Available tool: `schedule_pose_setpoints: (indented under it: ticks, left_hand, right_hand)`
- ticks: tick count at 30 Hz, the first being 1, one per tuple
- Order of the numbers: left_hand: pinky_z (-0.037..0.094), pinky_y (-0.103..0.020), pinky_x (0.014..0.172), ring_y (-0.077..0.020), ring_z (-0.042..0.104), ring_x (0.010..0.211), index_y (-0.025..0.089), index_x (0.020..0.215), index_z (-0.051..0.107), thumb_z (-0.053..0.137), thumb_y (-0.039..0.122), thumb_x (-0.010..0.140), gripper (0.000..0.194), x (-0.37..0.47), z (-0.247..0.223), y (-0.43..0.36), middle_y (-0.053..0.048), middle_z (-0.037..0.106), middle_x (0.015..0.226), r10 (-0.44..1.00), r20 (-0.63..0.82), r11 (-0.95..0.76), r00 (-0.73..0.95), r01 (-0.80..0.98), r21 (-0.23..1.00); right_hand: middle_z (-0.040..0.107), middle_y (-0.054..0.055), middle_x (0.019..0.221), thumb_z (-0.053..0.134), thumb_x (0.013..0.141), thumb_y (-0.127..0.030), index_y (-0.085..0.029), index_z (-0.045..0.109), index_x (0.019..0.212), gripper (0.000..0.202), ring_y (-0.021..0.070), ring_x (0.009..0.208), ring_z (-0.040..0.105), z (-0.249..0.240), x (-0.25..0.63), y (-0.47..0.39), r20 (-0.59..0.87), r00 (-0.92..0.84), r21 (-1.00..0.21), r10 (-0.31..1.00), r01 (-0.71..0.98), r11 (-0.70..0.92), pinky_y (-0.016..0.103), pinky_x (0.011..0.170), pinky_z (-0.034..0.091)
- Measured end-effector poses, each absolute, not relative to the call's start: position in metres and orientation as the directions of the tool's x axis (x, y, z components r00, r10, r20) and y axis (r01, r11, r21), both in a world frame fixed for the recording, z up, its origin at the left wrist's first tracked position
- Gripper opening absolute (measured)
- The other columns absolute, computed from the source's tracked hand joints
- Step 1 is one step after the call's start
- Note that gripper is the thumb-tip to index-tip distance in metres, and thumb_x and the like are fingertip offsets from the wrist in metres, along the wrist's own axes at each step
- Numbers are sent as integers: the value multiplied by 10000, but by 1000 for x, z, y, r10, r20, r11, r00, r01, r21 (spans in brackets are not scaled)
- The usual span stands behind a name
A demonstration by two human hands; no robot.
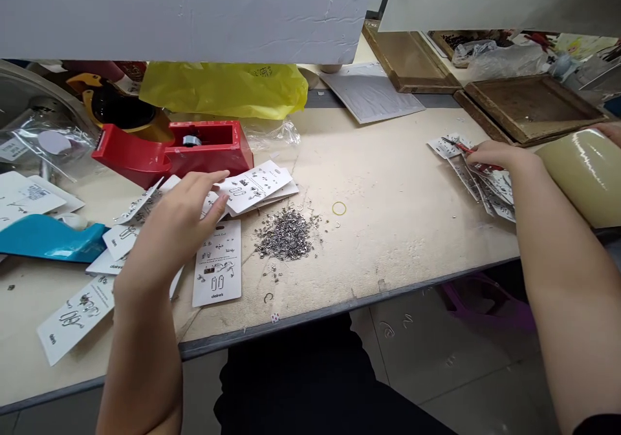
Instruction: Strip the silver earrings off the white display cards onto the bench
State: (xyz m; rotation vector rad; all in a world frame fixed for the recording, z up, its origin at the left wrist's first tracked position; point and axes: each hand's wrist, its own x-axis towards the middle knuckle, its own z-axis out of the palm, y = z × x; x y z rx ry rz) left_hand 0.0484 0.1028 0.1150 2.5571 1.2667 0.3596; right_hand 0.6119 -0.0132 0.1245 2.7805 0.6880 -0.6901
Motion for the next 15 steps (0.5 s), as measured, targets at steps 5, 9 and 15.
schedule_pose_setpoints:
  ticks: [5,9,15]
  left_hand:
    - [517,-496,992,-329,613,1199,136,1373,514,379,366,1006,453,52,103,106,-174,629,1303,728,181,-677,661,653,340]
    - [526,-492,983,-311,631,1141,98,1301,570,401,300,1005,396,63,96,100,-183,667,1214,648,356,-762,674,580,289]
    - [535,-451,1045,-231,617,1184,145,1286,566,450,211,998,318,81,83,88,-129,670,1204,556,411,-821,723,397,411]
  right_hand:
    - [644,252,1201,632,950,-289,19,664,1116,351,277,1098,645,138,594,-13,-297,828,44,476,510,-859,384,870,515]
    - [467,277,1476,591,917,-137,20,680,1164,307,289,1303,520,157,566,-19,75,802,-97,593,598,-796,376,846,401]
    - [630,116,1389,475,796,51,-181,684,1272,569,110,745,680,167,471,-23,105,559,-909,823,390,-149,394,743,451]
